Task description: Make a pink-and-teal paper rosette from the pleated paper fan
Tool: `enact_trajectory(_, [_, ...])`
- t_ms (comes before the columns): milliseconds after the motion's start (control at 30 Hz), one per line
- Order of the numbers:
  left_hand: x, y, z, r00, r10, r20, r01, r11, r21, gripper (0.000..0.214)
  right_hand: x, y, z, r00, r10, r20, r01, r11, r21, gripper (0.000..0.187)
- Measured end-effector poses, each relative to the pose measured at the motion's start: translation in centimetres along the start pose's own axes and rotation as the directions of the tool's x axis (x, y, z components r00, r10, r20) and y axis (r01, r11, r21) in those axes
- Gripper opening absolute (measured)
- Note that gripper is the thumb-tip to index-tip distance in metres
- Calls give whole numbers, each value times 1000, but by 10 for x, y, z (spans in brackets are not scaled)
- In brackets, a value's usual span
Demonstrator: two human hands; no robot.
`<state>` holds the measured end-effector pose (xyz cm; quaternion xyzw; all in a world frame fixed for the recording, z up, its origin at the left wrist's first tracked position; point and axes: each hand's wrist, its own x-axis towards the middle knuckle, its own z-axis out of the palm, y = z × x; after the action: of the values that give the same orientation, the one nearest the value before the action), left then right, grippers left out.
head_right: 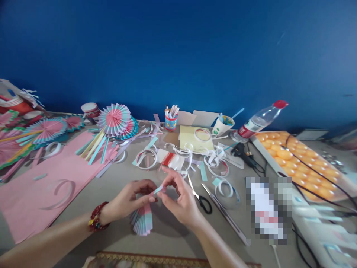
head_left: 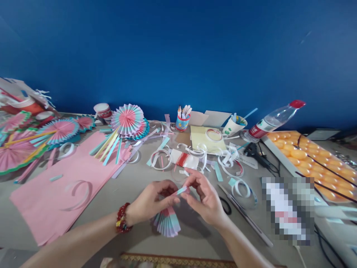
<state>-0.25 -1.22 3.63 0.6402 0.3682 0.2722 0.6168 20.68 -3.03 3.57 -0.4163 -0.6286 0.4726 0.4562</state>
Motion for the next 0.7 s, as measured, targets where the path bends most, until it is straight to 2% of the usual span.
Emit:
enact_trajectory(100, [-1,8,1,999,-32,-33,38,980,194,27,-1,-3,2,999,-24,-41,23,1000,-18,52])
enact_trajectory(267, [-4,13,2,1000,12,-21,-4,943,332,32,0,-3,2,995,-38,-88,38,999,-5,52])
enact_trajectory(500, [-5,11,1,999,29,-12,-24,947,321,33,-2,-1,5,980,-14,-200,3,999,-54,34])
enact_trajectory(700, [-5,9,-5,999,-51,3,49,973,226,37,5,1,1,989,4,-151,-5,1000,-11,40])
